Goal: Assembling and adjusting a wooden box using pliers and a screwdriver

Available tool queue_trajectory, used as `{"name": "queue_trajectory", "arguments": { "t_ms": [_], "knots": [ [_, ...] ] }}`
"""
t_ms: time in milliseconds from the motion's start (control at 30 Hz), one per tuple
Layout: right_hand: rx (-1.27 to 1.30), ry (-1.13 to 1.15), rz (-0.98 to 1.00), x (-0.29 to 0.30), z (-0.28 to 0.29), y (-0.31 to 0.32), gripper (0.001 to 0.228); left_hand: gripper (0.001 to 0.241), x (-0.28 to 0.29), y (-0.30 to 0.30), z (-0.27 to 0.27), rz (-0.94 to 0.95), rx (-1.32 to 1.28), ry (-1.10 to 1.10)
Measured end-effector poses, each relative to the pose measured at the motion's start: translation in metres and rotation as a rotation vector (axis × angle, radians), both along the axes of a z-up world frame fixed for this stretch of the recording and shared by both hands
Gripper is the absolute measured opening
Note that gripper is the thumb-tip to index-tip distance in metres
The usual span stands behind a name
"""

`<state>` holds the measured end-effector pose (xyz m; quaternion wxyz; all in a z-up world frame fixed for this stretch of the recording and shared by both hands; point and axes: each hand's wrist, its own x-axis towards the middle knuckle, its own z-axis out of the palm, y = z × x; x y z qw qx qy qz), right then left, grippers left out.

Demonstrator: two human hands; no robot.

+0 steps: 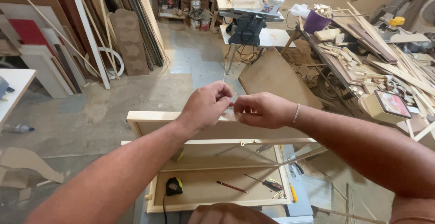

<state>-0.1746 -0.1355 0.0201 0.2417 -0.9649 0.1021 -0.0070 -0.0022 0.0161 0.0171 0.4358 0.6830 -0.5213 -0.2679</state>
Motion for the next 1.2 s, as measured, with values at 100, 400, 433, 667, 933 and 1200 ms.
{"name": "queue_trajectory", "arguments": {
  "t_ms": [100, 400, 433, 667, 933, 1200],
  "knots": [
    [-0.387, -0.191, 0.403, -0.006, 0.009, 0.0, 0.022, 0.016, 0.007, 0.001, 0.001, -0.052, -0.027, 0.209],
    [-1.037, -0.583, 0.683, -0.009, 0.009, 0.008, 0.018, 0.017, 0.015, -0.015, -0.013, -0.065, -0.078, 0.465],
    [-1.036, -0.584, 0.68, -0.01, 0.01, 0.007, 0.018, 0.017, 0.017, -0.016, -0.014, -0.066, -0.076, 0.464],
    [-1.067, -0.564, 0.69, -0.014, 0.011, 0.007, 0.022, 0.019, 0.023, -0.023, -0.021, -0.054, -0.079, 0.535],
    [-1.168, -0.486, 0.646, -0.018, 0.0, 0.006, 0.012, 0.021, 0.025, -0.016, -0.007, -0.019, -0.052, 0.588],
    [-1.145, -0.46, 0.677, -0.02, 0.003, 0.003, 0.018, 0.024, 0.02, -0.011, -0.004, 0.029, -0.045, 0.536]
  ]
}}
